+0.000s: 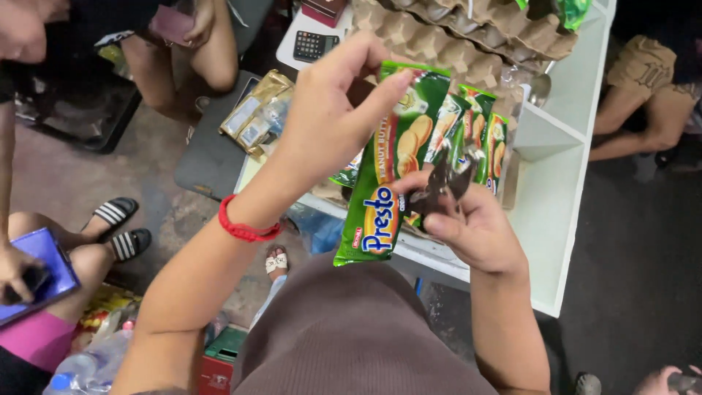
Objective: Manually assembling snack display strips by punching holes in individual packages and sliding them onto a plastic hanger.
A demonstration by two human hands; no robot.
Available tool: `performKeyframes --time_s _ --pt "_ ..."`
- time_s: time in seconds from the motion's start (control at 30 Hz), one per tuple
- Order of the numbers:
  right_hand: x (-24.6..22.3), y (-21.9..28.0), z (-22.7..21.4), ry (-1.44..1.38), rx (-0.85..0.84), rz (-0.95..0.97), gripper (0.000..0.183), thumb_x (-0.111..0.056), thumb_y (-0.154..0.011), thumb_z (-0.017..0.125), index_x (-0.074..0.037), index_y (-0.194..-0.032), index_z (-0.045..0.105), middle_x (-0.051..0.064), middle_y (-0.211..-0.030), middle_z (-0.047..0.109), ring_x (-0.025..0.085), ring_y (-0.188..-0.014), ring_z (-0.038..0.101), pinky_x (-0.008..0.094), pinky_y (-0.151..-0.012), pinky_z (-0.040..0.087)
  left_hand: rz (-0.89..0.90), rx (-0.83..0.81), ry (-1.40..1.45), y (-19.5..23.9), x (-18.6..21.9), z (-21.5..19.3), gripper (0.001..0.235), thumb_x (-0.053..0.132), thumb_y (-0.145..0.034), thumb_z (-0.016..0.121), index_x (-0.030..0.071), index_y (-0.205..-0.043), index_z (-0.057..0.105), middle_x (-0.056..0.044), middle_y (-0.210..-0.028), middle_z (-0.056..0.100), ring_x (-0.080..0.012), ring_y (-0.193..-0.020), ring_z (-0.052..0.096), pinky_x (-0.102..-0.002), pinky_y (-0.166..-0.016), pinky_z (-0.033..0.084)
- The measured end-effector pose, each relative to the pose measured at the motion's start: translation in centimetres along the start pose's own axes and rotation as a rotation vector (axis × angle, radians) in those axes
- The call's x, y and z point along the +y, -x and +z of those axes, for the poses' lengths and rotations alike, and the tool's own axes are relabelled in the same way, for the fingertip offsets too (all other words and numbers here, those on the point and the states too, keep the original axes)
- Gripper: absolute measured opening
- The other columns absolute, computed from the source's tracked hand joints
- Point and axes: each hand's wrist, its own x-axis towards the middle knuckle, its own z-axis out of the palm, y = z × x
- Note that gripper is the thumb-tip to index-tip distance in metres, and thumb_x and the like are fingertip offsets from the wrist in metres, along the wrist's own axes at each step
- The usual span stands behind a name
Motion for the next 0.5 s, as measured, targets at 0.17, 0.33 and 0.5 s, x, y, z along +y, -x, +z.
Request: performKeyframes --time_s 0.17,0.33,0.5 --pt "0.3 -0.6 -1.0 0.038 0.223 0.105 0.067 -0.043 -0.094 0.069 0.011 -0.133 0.058 -0.001 -0.087 0.063 -0.003 -0.049 0.022 0.016 -0.047 0.008 -0.536 -0.295 -0.188 4.8 -1.1 -1.9 0.029 0.044 -0.093 0.063 0.017 -0.094 0.073 0.004 -0.08 0.062 -0.0086 -0.065 0.048 -0.029 -0.062 0.039" --pt "-0.6 -0.7 -2.1 -0.08 0.35 0.172 0.056 -0.031 -0.092 0.067 0.006 -0.134 0.057 0.015 -0.139 0.062 0.027 -0.127 0.061 0.049 -0.098 0.059 -0.63 -0.496 0.252 8.1 -3.2 1.4 0.035 0.034 -0.091 0.075 0.012 -0.068 0.062 0.004 -0.064 0.063 -0.0027 -0.061 0.046 -0.021 -0.055 0.032" --pt "-0.7 -0.8 -3.7 -0.159 0.465 0.221 0.057 -0.034 -0.094 0.065 0.005 -0.135 0.06 0.016 -0.131 0.064 0.027 -0.119 0.062 0.043 -0.083 0.053 -0.691 -0.437 0.385 8.0 -2.4 2.2 0.051 0.02 -0.091 0.076 0.015 -0.059 0.037 -0.007 -0.065 0.073 -0.014 -0.076 0.081 -0.019 -0.058 0.051"
